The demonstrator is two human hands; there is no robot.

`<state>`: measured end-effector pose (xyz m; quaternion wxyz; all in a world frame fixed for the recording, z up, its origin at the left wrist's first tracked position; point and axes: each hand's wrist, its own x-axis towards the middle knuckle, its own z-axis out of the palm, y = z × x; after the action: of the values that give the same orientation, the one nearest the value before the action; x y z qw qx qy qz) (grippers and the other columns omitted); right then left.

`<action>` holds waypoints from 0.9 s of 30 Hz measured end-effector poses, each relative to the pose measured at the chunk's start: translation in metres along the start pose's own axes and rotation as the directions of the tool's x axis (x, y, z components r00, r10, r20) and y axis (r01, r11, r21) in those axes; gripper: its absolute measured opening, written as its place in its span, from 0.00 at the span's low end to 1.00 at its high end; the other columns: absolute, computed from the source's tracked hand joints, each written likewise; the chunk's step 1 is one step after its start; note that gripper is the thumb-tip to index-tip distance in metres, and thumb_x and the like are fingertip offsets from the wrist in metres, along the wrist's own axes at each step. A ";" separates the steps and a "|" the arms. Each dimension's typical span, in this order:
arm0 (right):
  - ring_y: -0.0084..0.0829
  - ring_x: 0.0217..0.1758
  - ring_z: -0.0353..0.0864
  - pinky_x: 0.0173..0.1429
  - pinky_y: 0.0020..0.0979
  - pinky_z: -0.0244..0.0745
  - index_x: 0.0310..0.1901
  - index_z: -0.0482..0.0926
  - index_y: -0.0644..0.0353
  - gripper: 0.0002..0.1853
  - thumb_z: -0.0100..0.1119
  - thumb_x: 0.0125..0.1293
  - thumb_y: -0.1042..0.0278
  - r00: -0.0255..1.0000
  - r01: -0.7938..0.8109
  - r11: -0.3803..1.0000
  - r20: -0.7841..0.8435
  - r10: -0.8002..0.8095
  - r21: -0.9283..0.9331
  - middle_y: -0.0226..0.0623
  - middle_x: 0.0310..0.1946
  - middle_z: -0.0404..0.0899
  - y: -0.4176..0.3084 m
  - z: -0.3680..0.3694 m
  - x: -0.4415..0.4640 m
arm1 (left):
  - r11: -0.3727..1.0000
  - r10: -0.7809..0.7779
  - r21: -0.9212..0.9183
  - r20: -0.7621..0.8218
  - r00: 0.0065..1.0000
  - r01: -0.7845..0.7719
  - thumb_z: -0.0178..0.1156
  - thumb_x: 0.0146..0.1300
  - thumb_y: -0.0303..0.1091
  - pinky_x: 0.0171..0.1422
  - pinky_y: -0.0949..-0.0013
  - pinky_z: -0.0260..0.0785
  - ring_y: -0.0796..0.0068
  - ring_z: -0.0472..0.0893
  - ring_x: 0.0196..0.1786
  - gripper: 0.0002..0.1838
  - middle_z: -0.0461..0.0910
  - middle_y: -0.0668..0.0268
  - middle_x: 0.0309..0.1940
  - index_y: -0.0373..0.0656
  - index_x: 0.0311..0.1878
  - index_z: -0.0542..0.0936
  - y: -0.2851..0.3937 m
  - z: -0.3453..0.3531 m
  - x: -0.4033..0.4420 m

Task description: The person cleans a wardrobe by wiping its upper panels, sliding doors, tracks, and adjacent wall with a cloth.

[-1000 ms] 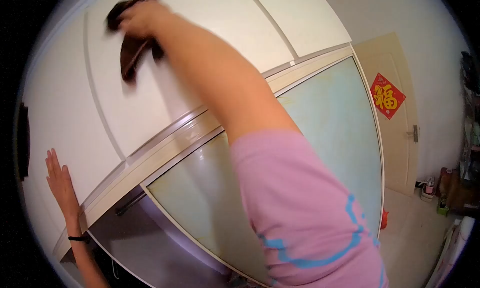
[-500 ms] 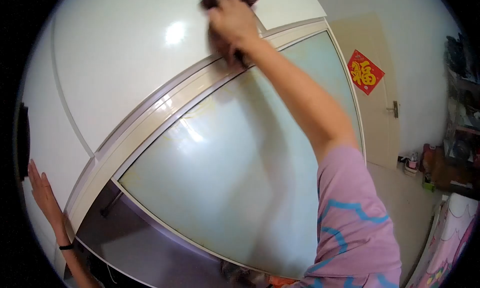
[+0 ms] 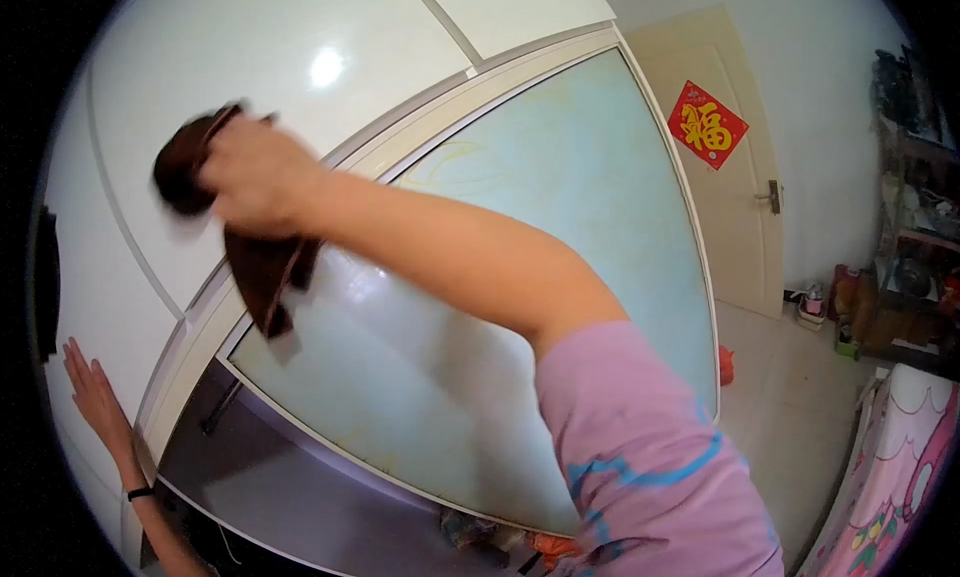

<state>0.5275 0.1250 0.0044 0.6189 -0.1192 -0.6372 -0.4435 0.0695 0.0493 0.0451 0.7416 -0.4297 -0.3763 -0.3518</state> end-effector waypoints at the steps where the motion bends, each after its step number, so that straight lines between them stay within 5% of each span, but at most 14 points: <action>1: 0.46 0.49 0.75 0.57 0.43 0.72 0.44 0.83 0.57 0.17 0.53 0.54 0.64 0.996 -0.081 0.996 -0.035 0.080 -0.039 0.45 0.40 0.78 0.021 -0.010 -0.009 | 1.000 0.005 0.002 0.001 1.000 -0.005 0.33 0.78 0.55 0.79 0.41 0.33 0.60 0.48 0.81 0.29 0.53 0.65 0.78 0.58 0.78 0.56 -0.001 -0.001 0.001; 5: 0.52 0.52 0.73 0.59 0.46 0.70 0.55 0.78 0.61 0.23 0.49 0.60 0.62 0.945 -0.323 0.926 -0.125 0.304 -0.193 0.52 0.46 0.77 0.098 -0.064 -0.055 | 0.999 0.008 -0.043 0.012 1.000 -0.008 0.34 0.78 0.54 0.79 0.41 0.34 0.60 0.48 0.80 0.28 0.54 0.65 0.78 0.58 0.77 0.57 -0.006 0.001 0.001; 7: 0.51 0.50 0.76 0.56 0.48 0.71 0.43 0.82 0.63 0.19 0.51 0.57 0.60 0.871 -0.476 0.847 -0.261 0.416 -0.236 0.48 0.46 0.80 0.144 -0.077 -0.073 | 1.000 0.016 -0.025 0.005 1.000 -0.016 0.34 0.78 0.54 0.79 0.41 0.35 0.60 0.48 0.80 0.28 0.54 0.65 0.78 0.58 0.77 0.57 -0.009 0.003 0.000; 9: 0.51 0.51 0.76 0.57 0.49 0.69 0.46 0.81 0.66 0.22 0.50 0.56 0.59 0.796 -0.594 0.752 -0.340 0.501 -0.284 0.50 0.45 0.80 0.162 -0.095 -0.083 | 1.000 0.003 -0.011 0.009 1.000 -0.003 0.33 0.78 0.55 0.80 0.41 0.34 0.60 0.49 0.80 0.29 0.54 0.65 0.78 0.59 0.77 0.57 -0.007 0.003 0.000; 10: 0.55 0.47 0.75 0.54 0.48 0.69 0.40 0.79 0.67 0.17 0.49 0.58 0.62 0.837 -0.538 0.714 -0.384 0.390 -0.448 0.53 0.41 0.79 0.167 -0.087 -0.083 | 1.000 0.006 -0.015 0.010 1.000 -0.006 0.33 0.78 0.55 0.80 0.41 0.34 0.60 0.49 0.80 0.29 0.54 0.65 0.78 0.59 0.77 0.57 -0.005 0.002 0.000; 11: 0.54 0.44 0.75 0.53 0.49 0.69 0.32 0.78 0.68 0.14 0.50 0.57 0.64 0.908 -0.388 0.674 -0.132 0.399 -0.629 0.52 0.36 0.80 0.174 -0.086 -0.084 | 1.000 0.012 -0.014 -0.003 1.000 -0.012 0.33 0.78 0.55 0.80 0.42 0.34 0.61 0.48 0.80 0.29 0.54 0.65 0.78 0.59 0.77 0.57 -0.004 0.001 0.001; 12: 0.53 0.44 0.76 0.53 0.49 0.69 0.30 0.79 0.67 0.12 0.51 0.56 0.65 0.784 -0.594 0.690 -0.106 0.612 -0.414 0.50 0.36 0.80 0.137 -0.090 -0.054 | 1.000 0.016 -0.011 -0.017 1.000 -0.016 0.33 0.77 0.56 0.80 0.43 0.34 0.61 0.48 0.80 0.29 0.54 0.65 0.78 0.59 0.77 0.57 -0.003 0.000 0.001; 15: 0.50 0.59 0.72 0.69 0.44 0.64 0.48 0.80 0.65 0.19 0.49 0.59 0.65 0.994 -0.112 0.992 -0.011 0.111 -0.058 0.51 0.52 0.77 0.071 -0.036 -0.022 | 1.000 0.009 -0.013 -0.007 1.000 -0.009 0.33 0.77 0.57 0.81 0.43 0.32 0.61 0.48 0.81 0.29 0.54 0.66 0.78 0.60 0.77 0.57 -0.007 0.004 0.001; 17: 0.47 0.59 0.73 0.66 0.43 0.67 0.48 0.81 0.61 0.18 0.51 0.60 0.65 0.964 0.215 0.976 -0.167 -0.208 0.026 0.45 0.53 0.77 0.046 -0.012 0.002 | 0.999 0.020 -0.036 -0.008 1.000 -0.020 0.33 0.77 0.57 0.81 0.44 0.33 0.61 0.48 0.80 0.30 0.54 0.65 0.78 0.60 0.77 0.57 -0.003 0.000 0.002; 20: 0.43 0.57 0.74 0.64 0.41 0.70 0.46 0.82 0.58 0.16 0.52 0.59 0.64 0.984 0.178 0.982 -0.007 -0.178 -0.066 0.40 0.50 0.79 0.066 -0.015 0.028 | 0.998 0.027 -0.059 0.011 1.000 -0.026 0.33 0.77 0.57 0.81 0.46 0.35 0.61 0.49 0.80 0.30 0.54 0.65 0.78 0.58 0.77 0.57 -0.012 0.002 0.001; 23: 0.43 0.49 0.79 0.56 0.40 0.74 0.33 0.84 0.58 0.10 0.55 0.55 0.65 0.978 0.200 0.833 0.061 -0.198 -0.516 0.39 0.38 0.83 0.129 -0.024 0.058 | 0.999 0.020 -0.049 0.039 0.999 -0.018 0.33 0.77 0.57 0.82 0.49 0.38 0.61 0.50 0.80 0.31 0.54 0.64 0.77 0.57 0.77 0.57 -0.015 0.004 0.000; 26: 0.48 0.58 0.75 0.64 0.47 0.67 0.45 0.83 0.68 0.18 0.48 0.66 0.66 0.972 -0.082 0.732 0.107 0.208 -0.677 0.51 0.49 0.81 0.163 -0.071 0.056 | 1.000 0.031 -0.005 0.037 0.999 -0.030 0.34 0.77 0.55 0.82 0.51 0.40 0.60 0.51 0.80 0.30 0.55 0.62 0.77 0.55 0.77 0.57 -0.021 0.007 -0.002; 27: 0.44 0.55 0.78 0.60 0.42 0.71 0.37 0.87 0.63 0.14 0.51 0.63 0.67 0.987 -0.050 0.653 0.063 0.148 -0.756 0.44 0.43 0.84 0.193 -0.074 0.050 | 0.998 0.048 0.027 0.031 0.998 -0.049 0.34 0.78 0.54 0.82 0.51 0.40 0.59 0.51 0.79 0.29 0.56 0.61 0.77 0.54 0.77 0.58 -0.024 0.010 -0.004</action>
<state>0.7037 0.1639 0.1182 0.4985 -0.4249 -0.4253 -0.6245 0.0453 0.0497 0.0541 0.7501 -0.4338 -0.3818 -0.3216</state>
